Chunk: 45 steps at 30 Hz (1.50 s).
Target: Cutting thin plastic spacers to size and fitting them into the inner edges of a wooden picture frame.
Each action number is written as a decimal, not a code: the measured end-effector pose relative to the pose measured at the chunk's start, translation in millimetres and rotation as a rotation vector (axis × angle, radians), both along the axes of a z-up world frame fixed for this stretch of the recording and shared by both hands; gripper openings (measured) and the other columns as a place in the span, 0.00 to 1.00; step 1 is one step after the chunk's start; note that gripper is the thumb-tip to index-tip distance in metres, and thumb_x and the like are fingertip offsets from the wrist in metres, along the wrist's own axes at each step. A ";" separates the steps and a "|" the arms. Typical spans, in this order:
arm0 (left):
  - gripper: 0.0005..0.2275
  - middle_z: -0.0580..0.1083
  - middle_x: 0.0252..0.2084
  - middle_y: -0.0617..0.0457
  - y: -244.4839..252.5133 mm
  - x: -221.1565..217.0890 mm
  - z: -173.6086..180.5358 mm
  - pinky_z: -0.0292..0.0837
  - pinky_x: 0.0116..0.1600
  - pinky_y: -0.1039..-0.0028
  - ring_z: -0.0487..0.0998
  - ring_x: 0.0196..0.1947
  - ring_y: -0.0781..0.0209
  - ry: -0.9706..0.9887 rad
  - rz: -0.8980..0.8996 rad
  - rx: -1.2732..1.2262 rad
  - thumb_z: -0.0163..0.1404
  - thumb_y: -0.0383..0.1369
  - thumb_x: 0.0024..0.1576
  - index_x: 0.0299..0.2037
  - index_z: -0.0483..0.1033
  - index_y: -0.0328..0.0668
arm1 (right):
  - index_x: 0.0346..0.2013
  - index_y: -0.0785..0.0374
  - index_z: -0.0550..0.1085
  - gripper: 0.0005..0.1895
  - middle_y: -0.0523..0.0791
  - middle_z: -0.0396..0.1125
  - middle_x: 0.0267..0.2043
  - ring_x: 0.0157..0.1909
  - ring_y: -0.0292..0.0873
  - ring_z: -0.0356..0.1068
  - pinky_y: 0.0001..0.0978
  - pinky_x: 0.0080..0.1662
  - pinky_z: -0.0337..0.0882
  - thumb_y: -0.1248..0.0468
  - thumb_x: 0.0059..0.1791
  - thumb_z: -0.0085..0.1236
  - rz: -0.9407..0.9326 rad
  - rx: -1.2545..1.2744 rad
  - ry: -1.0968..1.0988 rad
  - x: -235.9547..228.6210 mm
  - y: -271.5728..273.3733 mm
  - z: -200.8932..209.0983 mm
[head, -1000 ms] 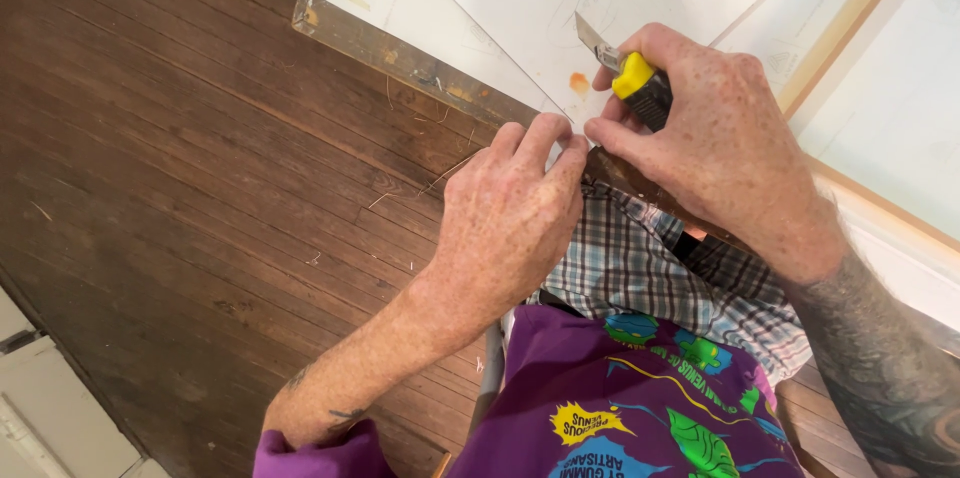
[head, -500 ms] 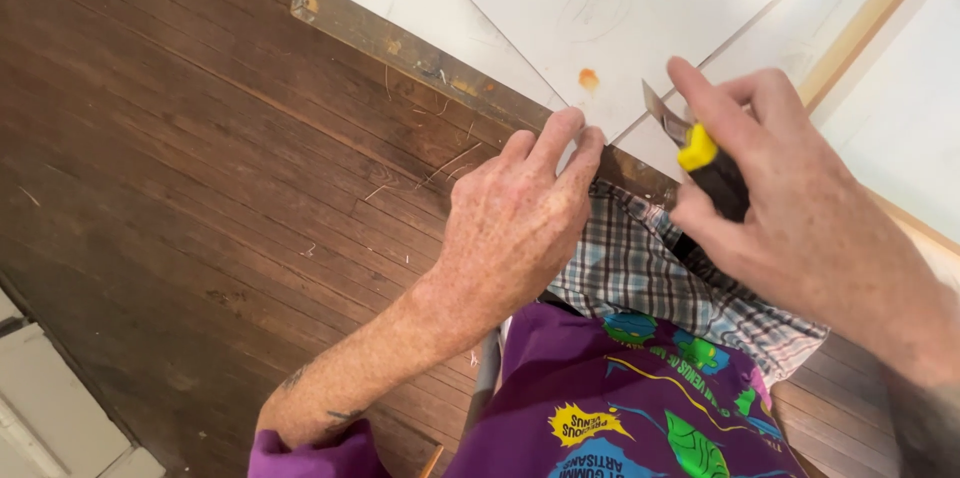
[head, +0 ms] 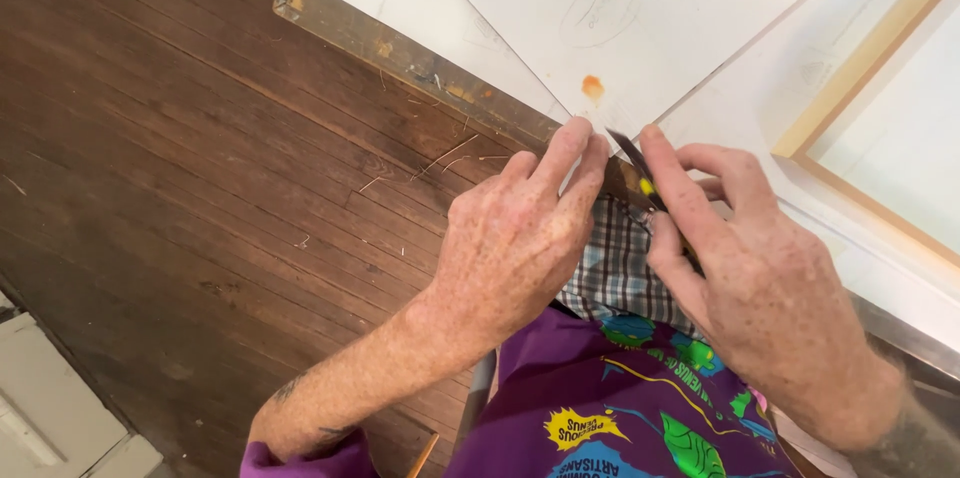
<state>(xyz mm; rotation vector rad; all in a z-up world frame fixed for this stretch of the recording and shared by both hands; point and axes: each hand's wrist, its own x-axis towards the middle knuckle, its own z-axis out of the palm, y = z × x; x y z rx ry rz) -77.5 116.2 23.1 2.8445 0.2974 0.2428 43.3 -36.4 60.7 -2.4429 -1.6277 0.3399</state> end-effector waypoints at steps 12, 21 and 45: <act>0.16 0.70 0.60 0.55 0.0 4.0 1.0 0.66 0.23 0.75 0.67 0.25 0.64 0.022 0.017 0.021 0.49 0.23 0.58 0.57 0.75 0.38 | 0.66 0.56 0.76 0.21 0.36 0.70 0.56 0.39 0.33 0.72 0.27 0.34 0.72 0.64 0.57 0.59 0.006 -0.006 -0.070 1.7 2.5 0.2; 0.16 0.71 0.61 0.56 1.3 5.3 0.5 0.68 0.25 0.74 0.69 0.26 0.63 0.041 0.021 0.027 0.49 0.26 0.60 0.58 0.75 0.40 | 0.67 0.49 0.73 0.23 0.32 0.68 0.58 0.46 0.29 0.72 0.24 0.32 0.74 0.59 0.55 0.58 0.057 -0.118 -0.214 3.1 3.6 -0.4; 0.17 0.73 0.61 0.58 0.7 5.4 1.0 0.69 0.27 0.75 0.71 0.27 0.64 0.029 0.041 0.063 0.51 0.25 0.57 0.57 0.77 0.44 | 0.69 0.42 0.70 0.28 0.29 0.66 0.59 0.44 0.26 0.72 0.20 0.24 0.71 0.55 0.52 0.57 0.093 -0.257 -0.388 0.2 -6.8 -2.4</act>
